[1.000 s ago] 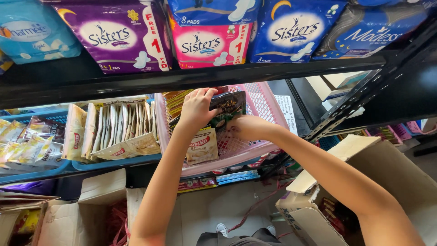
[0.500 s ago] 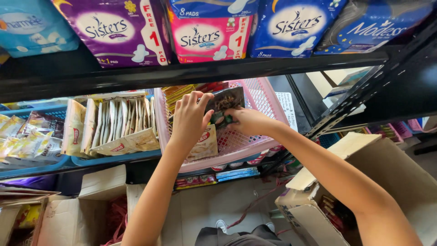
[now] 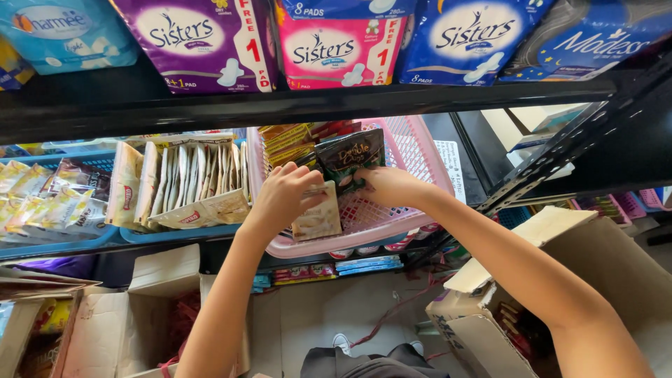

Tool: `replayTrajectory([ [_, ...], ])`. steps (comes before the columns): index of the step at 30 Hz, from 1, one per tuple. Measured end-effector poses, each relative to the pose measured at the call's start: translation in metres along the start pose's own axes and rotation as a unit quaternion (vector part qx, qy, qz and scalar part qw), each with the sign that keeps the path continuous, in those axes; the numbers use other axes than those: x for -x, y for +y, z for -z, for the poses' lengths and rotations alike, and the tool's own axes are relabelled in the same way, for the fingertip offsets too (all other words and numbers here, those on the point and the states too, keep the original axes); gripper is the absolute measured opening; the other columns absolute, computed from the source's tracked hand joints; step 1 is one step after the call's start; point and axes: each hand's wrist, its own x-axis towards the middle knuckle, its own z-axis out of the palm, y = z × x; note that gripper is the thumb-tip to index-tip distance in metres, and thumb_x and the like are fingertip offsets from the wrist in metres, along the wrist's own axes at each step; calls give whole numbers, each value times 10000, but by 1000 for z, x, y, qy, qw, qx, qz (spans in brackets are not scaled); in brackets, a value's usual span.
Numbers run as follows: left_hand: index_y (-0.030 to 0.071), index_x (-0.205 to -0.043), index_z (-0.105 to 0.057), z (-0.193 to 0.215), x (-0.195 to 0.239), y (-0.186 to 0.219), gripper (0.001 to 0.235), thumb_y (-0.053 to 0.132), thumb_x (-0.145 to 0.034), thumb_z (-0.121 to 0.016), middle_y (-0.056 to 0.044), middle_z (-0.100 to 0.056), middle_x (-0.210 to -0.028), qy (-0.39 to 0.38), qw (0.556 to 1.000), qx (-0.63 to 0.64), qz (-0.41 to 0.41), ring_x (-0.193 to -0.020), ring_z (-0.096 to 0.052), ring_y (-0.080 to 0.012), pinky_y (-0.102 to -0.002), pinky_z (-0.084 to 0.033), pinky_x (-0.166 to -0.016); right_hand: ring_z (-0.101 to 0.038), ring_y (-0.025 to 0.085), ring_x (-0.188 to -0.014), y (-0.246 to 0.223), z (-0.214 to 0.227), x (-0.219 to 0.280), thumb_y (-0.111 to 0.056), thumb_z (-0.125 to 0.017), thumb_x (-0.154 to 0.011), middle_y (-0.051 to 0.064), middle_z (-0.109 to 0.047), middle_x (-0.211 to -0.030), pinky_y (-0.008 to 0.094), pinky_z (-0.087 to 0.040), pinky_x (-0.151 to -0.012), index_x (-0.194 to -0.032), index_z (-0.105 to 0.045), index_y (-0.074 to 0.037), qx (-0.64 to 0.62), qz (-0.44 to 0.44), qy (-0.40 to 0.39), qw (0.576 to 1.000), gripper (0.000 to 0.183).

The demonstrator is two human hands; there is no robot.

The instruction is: Sorting and organizing small sachets of coffee and other food items into a pink basket and storage box.

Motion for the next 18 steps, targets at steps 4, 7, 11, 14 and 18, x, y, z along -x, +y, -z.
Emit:
replayTrajectory([
  [4,103,-1029,-653,11,4,-9,283,298,-860,-772,-65,-659,-924,-34,999,-2,26,-984,-618,-309,-455,-492,-892,-692,371,-1025,-5,5,7,-391,-653,-921,162,-723,-1107,481,-543,-867,-1252,-645,-135,5,-24,-21,999,419],
  [7,99,-1062,-648,17,3,-7,308,279,-849,-780,-80,-660,-948,-59,996,15,59,-1013,-623,-325,-458,-497,-891,-667,377,-1082,3,0,11,-413,-637,-932,162,-685,-1193,473,-528,-916,-1278,-632,-130,5,-19,-12,1000,448],
  [11,101,-1061,-634,23,-4,4,396,334,-800,-818,-88,-653,-947,-67,994,10,86,-1010,-630,-325,-458,-489,-882,-632,370,-1161,11,-4,14,-410,-616,-946,138,-632,-1318,460,-507,-964,-1294,-616,-115,1,8,4,1000,457],
  [14,99,-1074,-621,21,-5,8,466,387,-778,-837,-80,-642,-929,-73,992,7,101,-991,-630,-306,-456,-474,-897,-626,369,-1173,9,0,22,-392,-624,-941,133,-619,-1345,464,-504,-963,-1301,-597,-97,-5,15,5,1000,466],
  [18,107,-1115,-620,20,-5,13,501,402,-774,-837,-76,-627,-930,-83,992,-5,96,-994,-618,-301,-452,-458,-919,-624,373,-1158,-12,23,51,-389,-635,-926,119,-615,-1350,479,-504,-935,-1314,-572,-94,-19,8,0,1000,492],
])
